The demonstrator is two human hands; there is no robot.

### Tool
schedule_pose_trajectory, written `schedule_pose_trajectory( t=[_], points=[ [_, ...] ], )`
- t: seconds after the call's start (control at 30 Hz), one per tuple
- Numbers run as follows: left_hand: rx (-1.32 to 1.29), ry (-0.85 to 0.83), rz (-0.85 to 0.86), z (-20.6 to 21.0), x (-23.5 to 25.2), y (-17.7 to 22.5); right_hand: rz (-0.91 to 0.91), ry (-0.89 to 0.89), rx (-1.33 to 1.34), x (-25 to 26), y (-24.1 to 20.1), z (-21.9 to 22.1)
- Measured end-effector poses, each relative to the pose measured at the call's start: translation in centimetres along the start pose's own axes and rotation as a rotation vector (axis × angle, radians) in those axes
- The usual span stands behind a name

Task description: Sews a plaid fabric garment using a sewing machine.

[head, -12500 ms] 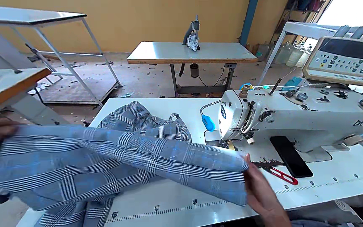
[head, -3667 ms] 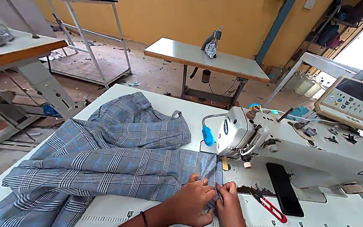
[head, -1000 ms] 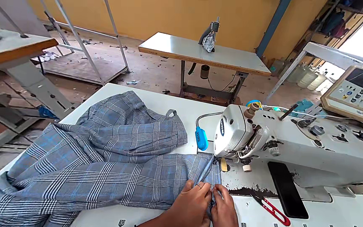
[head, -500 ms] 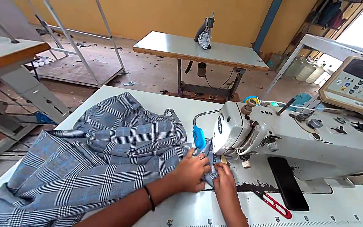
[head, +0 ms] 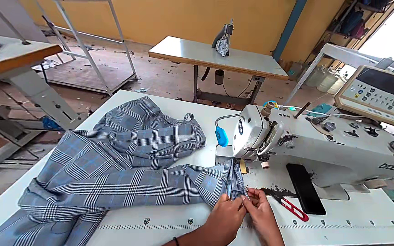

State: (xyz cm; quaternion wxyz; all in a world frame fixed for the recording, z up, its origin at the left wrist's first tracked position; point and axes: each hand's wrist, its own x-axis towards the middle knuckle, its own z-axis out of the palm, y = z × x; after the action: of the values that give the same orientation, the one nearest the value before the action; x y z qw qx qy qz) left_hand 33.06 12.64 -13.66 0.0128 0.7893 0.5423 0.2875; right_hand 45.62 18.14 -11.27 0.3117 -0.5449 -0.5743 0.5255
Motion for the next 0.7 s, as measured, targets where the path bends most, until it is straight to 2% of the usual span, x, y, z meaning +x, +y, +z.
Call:
schedule_pose_trajectory(
  t=[0.2, 0.3, 0.4, 0.5, 0.7],
  points=[
    [-0.004, -0.036, -0.01, -0.3, 0.2, 0.3, -0.092, 0.098, -0.336, 1.0, -0.3, 0.8],
    [0.063, -0.146, -0.051, -1.9, 0.7, -0.2, -0.178, 0.226, -0.354, 1.6, 0.2, 1.3],
    [0.285, -0.1, -0.032, -2.1, 1.1, -1.3, -0.142, 0.284, -0.289, 2.0, 0.6, 1.3],
    [0.55, 0.091, 0.041, -1.0, 1.3, -2.1, -0.15, 0.301, -0.275, 2.1, 0.6, 1.5],
    [0.399, 0.062, -0.01, -0.6, 1.9, -2.6, -0.155, 0.262, -0.355, 2.2, 0.0, 1.9]
  ],
)
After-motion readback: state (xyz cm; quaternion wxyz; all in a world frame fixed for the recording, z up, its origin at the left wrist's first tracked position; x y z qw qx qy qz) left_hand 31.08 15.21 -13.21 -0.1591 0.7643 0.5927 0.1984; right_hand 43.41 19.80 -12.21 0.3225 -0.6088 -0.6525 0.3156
